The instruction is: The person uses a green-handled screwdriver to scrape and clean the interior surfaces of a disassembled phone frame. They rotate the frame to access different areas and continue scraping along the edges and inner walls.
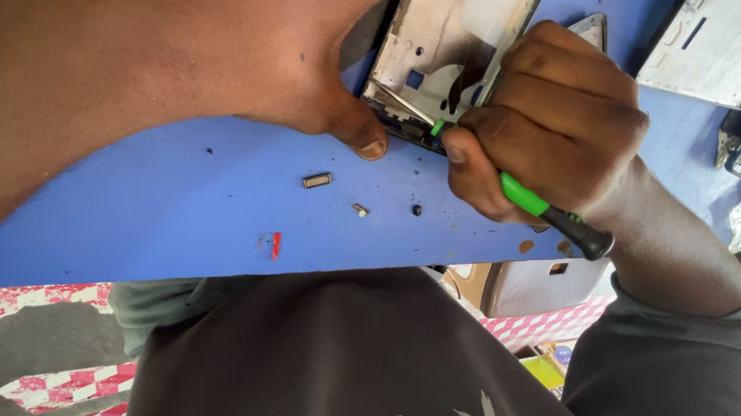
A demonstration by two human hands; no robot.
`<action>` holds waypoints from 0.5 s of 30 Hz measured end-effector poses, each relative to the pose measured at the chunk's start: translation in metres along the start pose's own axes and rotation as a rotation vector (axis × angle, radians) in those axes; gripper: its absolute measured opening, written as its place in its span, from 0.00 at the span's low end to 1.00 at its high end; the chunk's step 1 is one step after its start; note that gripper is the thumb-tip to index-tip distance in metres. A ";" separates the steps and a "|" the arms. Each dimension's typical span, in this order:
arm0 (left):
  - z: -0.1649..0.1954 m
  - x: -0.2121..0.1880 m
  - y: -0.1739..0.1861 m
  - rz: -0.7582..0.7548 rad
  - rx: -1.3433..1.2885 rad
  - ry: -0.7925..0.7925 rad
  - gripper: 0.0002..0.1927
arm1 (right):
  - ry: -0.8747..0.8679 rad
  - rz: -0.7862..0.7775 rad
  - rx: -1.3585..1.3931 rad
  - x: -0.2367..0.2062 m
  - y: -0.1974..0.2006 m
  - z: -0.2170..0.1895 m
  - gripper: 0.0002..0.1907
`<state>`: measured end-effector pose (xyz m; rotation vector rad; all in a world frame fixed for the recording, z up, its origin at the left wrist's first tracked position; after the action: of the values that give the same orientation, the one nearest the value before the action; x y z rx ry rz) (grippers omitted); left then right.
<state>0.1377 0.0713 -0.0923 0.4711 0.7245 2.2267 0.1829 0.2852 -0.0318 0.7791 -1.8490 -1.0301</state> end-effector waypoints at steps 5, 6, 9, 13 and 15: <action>0.037 0.006 0.030 0.027 -0.095 0.036 0.54 | -0.044 0.047 0.013 0.015 0.001 0.008 0.16; 0.044 0.004 0.036 0.008 -0.144 0.100 0.50 | -0.031 0.070 0.029 0.018 0.002 0.007 0.15; 0.053 0.021 0.053 0.005 0.135 -0.044 0.49 | 0.042 0.036 0.018 0.020 -0.001 0.002 0.12; 0.049 0.005 0.041 -0.040 -0.231 0.167 0.43 | -0.035 0.028 0.023 0.011 -0.003 0.005 0.14; 0.039 0.013 0.037 0.051 -0.134 -0.037 0.44 | -0.009 0.064 0.045 0.011 -0.002 0.006 0.13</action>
<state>0.1300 0.0738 -0.0377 0.4666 0.5452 2.2904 0.1731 0.2776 -0.0316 0.7379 -1.8982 -0.9563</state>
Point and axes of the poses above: each hand's wrist, its own x-axis towards the middle knuckle, its own y-axis out of the back of the hand, z = x × y, the point moved 3 cm from there along x, towards the middle knuckle, and after that the axes turned 3 degrees about -x, right-handed, at the moved point
